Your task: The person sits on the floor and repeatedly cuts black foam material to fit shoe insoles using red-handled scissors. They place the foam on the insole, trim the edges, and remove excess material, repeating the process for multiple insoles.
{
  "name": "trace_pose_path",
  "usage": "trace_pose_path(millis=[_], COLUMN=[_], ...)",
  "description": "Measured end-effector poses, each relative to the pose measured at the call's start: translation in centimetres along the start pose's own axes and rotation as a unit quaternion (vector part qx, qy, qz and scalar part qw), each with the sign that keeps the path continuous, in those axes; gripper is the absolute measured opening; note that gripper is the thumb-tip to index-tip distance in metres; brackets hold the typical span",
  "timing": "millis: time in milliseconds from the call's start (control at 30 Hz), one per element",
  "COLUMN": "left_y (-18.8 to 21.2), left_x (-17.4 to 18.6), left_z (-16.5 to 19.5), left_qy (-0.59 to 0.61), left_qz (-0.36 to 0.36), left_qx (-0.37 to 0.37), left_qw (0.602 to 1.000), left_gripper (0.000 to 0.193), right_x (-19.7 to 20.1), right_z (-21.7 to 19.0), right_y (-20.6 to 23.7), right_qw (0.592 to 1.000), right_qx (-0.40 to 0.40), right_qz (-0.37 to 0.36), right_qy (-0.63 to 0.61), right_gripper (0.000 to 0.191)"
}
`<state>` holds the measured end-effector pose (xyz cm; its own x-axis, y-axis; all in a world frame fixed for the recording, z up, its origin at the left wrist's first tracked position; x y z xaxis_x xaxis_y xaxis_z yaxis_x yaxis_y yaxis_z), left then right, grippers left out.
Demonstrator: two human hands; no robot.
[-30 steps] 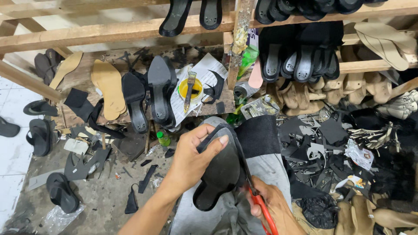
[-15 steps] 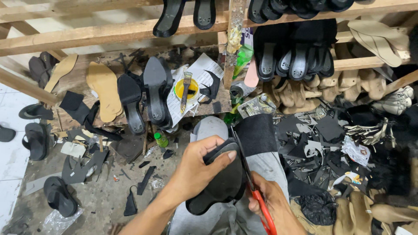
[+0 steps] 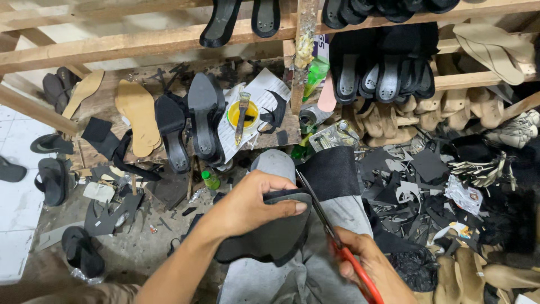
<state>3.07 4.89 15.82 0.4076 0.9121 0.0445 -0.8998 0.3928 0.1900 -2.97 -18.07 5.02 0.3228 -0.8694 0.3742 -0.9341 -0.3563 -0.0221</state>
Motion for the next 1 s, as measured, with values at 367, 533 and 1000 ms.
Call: trace_pose_path(millis=[367,533,1000], left_y=[2.4,6.8,1.2], left_x=[8.3,9.2,-1.5], left_z=[5.9,4.6,-3.6], left_qy=[-0.108,0.147,0.373], left_qz=[0.378,0.462,0.372], left_qx=[-0.205,-0.253,-0.143], left_qw=[0.896,0.837,0.838], left_gripper=[0.014,0.035,0.045], right_x=[0.3,-3.6,-7.8], right_z=[9.0,8.1,-1.0], right_y=[0.9,0.1,-1.1], right_qw=[0.937,0.814,0.951], right_qx=[-0.213,-0.259,-0.034], right_qz=[0.009,-0.024,0.010], right_qy=[-0.276,-0.519,-0.307], right_gripper=[0.085,0.068,0.107])
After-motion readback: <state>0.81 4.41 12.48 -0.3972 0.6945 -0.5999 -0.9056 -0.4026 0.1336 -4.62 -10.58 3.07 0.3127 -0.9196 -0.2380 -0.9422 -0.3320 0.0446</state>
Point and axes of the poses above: each hand's wrist, its own y-axis away from the middle knuckle, its own x-axis out of the back of the hand, z = x × y, the point moved 8 cm from there along -y, towards the middle knuckle, and after that the axes turned 6 degrees about z, right-handed, at the moved point
